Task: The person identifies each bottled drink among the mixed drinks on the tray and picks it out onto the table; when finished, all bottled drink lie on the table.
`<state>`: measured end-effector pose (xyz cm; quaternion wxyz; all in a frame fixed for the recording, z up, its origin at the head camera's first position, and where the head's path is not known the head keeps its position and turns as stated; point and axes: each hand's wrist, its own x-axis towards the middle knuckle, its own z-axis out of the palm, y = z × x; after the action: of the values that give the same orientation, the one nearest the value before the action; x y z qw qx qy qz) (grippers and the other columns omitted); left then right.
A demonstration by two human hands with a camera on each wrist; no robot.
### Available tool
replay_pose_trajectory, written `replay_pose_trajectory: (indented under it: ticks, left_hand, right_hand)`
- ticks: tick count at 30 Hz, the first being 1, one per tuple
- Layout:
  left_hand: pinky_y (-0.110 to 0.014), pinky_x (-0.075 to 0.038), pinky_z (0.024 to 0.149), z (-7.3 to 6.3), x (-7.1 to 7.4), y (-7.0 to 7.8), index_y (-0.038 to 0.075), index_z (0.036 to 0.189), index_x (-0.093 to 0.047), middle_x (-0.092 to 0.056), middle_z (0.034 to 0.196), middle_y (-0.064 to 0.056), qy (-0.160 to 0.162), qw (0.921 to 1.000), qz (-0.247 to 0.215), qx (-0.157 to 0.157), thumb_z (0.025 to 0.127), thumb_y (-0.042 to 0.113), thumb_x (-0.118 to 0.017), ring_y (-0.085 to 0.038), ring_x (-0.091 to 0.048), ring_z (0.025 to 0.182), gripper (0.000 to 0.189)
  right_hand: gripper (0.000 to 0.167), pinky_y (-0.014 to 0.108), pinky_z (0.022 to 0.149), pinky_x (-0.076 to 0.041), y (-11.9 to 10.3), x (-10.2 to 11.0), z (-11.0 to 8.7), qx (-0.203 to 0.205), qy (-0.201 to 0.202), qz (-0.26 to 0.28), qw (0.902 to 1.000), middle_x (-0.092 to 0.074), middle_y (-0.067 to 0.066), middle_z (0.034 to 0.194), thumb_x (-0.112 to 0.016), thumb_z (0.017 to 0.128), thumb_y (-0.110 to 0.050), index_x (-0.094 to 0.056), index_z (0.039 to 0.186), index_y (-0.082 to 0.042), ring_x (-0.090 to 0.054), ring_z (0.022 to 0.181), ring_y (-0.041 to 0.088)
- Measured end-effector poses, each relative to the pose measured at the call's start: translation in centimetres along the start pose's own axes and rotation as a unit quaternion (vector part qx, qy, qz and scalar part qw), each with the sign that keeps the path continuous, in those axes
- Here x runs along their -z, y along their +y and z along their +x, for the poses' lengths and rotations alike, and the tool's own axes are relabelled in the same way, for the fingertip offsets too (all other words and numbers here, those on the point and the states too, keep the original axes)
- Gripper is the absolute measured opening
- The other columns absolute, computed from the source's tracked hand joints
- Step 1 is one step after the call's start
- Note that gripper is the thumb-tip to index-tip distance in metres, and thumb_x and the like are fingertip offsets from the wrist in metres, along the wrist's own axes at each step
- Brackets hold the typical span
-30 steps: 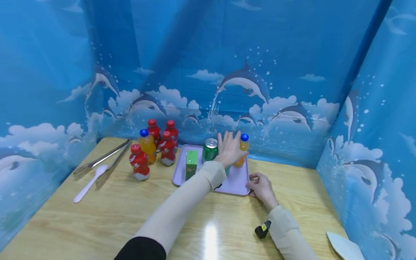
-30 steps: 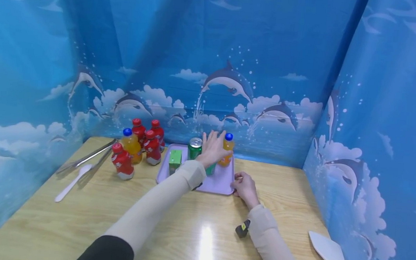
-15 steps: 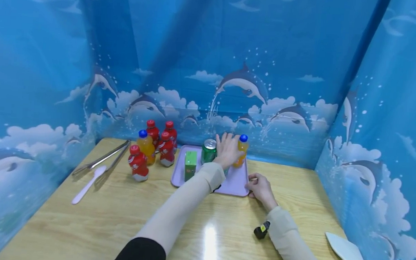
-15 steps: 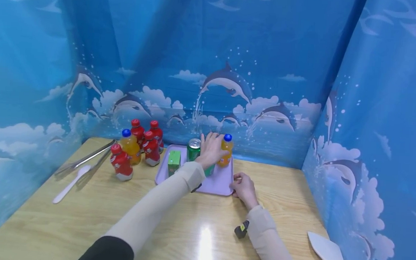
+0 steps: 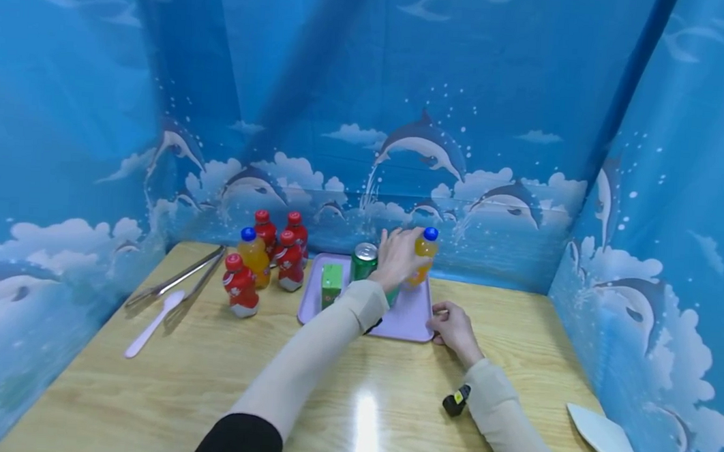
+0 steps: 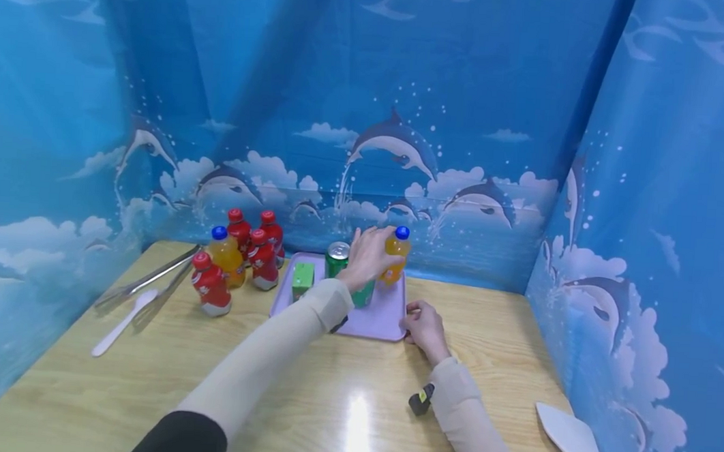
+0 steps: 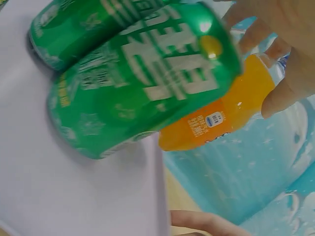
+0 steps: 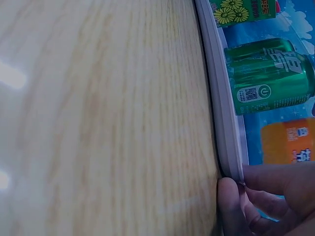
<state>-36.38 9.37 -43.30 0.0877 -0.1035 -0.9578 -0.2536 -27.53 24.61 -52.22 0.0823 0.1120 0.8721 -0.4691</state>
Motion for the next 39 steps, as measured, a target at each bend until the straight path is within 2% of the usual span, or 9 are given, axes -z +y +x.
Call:
replay_pose_trajectory:
  ticks: [4, 7, 10, 12, 16, 21, 26, 32, 39]
  left_hand:
    - [-0.052, -0.036, 0.128, -0.2, 1.1, 0.4, 0.031, 0.155, -0.05, -0.07, 0.14, 0.003, 0.007, 0.9993, -0.035, -0.009, 0.093, 0.049, -0.078, -0.023, -0.061, 0.135, 0.07]
    - [-0.044, -0.055, 0.108, -0.5, 1.8, 0.4, 0.032, 0.155, -0.05, -0.073, 0.133, 0.002, 0.002, 0.9971, -0.076, -0.006, 0.094, 0.048, -0.078, -0.021, -0.068, 0.118, 0.07]
    - [-0.038, -0.062, 0.089, -0.6, 2.4, 0.4, 0.034, 0.156, -0.049, -0.074, 0.132, 0.001, -0.005, 0.9931, -0.117, 0.001, 0.094, 0.046, -0.079, -0.019, -0.071, 0.107, 0.07]
    - [-0.037, -0.063, 0.084, -0.7, 2.9, 0.4, 0.034, 0.156, -0.049, -0.073, 0.134, 0.001, -0.006, 0.9899, -0.141, 0.001, 0.094, 0.043, -0.079, -0.018, -0.072, 0.104, 0.07]
    - [-0.038, -0.064, 0.086, -0.7, 3.8, 0.4, 0.035, 0.156, -0.049, -0.072, 0.136, 0.0, -0.004, 0.9826, -0.186, -0.006, 0.095, 0.041, -0.079, -0.019, -0.073, 0.107, 0.069]
    - [-0.042, -0.065, 0.091, -0.8, 4.9, 0.3, 0.033, 0.157, -0.048, -0.071, 0.138, -0.004, -0.002, 0.9681, -0.25, -0.014, 0.096, 0.035, -0.079, -0.022, -0.073, 0.111, 0.068]
    - [-0.045, -0.064, 0.095, -1.0, 5.9, 0.3, 0.031, 0.154, -0.051, -0.068, 0.14, -0.004, -0.002, 0.9553, -0.295, -0.019, 0.096, 0.033, -0.079, -0.025, -0.071, 0.116, 0.065]
    - [-0.044, -0.065, 0.093, -1.2, 7.4, 0.5, 0.031, 0.152, -0.055, -0.066, 0.143, -0.005, -0.007, 0.9302, -0.365, -0.033, 0.095, 0.027, -0.08, -0.027, -0.069, 0.122, 0.062]
    - [-0.048, -0.062, 0.099, -1.8, 9.7, 0.7, 0.028, 0.151, -0.056, -0.066, 0.144, -0.006, -0.034, 0.9042, -0.419, -0.074, 0.095, 0.02, -0.08, -0.027, -0.064, 0.127, 0.061]
  right_hand:
    - [0.04, 0.027, 0.061, -0.062, -0.1, 0.0, -0.1, -0.003, -0.003, -0.003, 1.0, -0.065, 0.015, 0.099, -0.067, 0.097, -0.002, -0.058, 0.136, 0.002, -0.066, 0.074, 0.017]
    - [0.04, 0.027, 0.061, -0.062, -0.1, -0.1, -0.2, -0.004, -0.004, -0.006, 1.0, -0.065, 0.016, 0.1, -0.067, 0.097, -0.003, -0.058, 0.136, 0.002, -0.067, 0.074, 0.017]
    - [0.04, 0.026, 0.061, -0.061, -0.1, -0.2, -0.2, -0.005, -0.005, -0.006, 1.0, -0.065, 0.015, 0.1, -0.067, 0.097, -0.003, -0.059, 0.136, 0.003, -0.067, 0.074, 0.017]
    - [0.04, 0.026, 0.061, -0.062, -0.2, -0.2, -0.3, -0.003, -0.005, -0.008, 1.0, -0.065, 0.015, 0.1, -0.067, 0.097, -0.002, -0.059, 0.136, 0.003, -0.067, 0.074, 0.016]
    - [0.04, 0.027, 0.061, -0.062, -0.3, -0.2, -0.4, -0.002, -0.005, -0.006, 1.0, -0.065, 0.016, 0.1, -0.067, 0.097, -0.001, -0.059, 0.136, 0.003, -0.067, 0.074, 0.016]
    - [0.041, 0.027, 0.062, -0.062, -0.3, -0.2, -0.6, -0.001, -0.006, -0.005, 1.0, -0.066, 0.017, 0.101, -0.067, 0.096, -0.001, -0.058, 0.136, 0.004, -0.067, 0.075, 0.017]
    - [0.042, 0.027, 0.061, -0.062, -0.1, -0.2, -0.5, 0.002, -0.004, -0.008, 1.0, -0.067, 0.017, 0.102, -0.067, 0.095, 0.0, -0.057, 0.136, 0.004, -0.067, 0.074, 0.017]
    - [0.041, 0.027, 0.06, -0.062, 0.1, -0.2, -0.2, 0.002, -0.002, -0.01, 0.9999, -0.067, 0.017, 0.1, -0.067, 0.095, 0.0, -0.058, 0.135, 0.004, -0.067, 0.073, 0.017]
    - [0.042, 0.028, 0.059, -0.062, 0.2, -0.1, -0.1, 0.01, -0.001, -0.009, 0.9999, -0.067, 0.017, 0.099, -0.067, 0.095, 0.001, -0.057, 0.136, 0.005, -0.067, 0.072, 0.017]
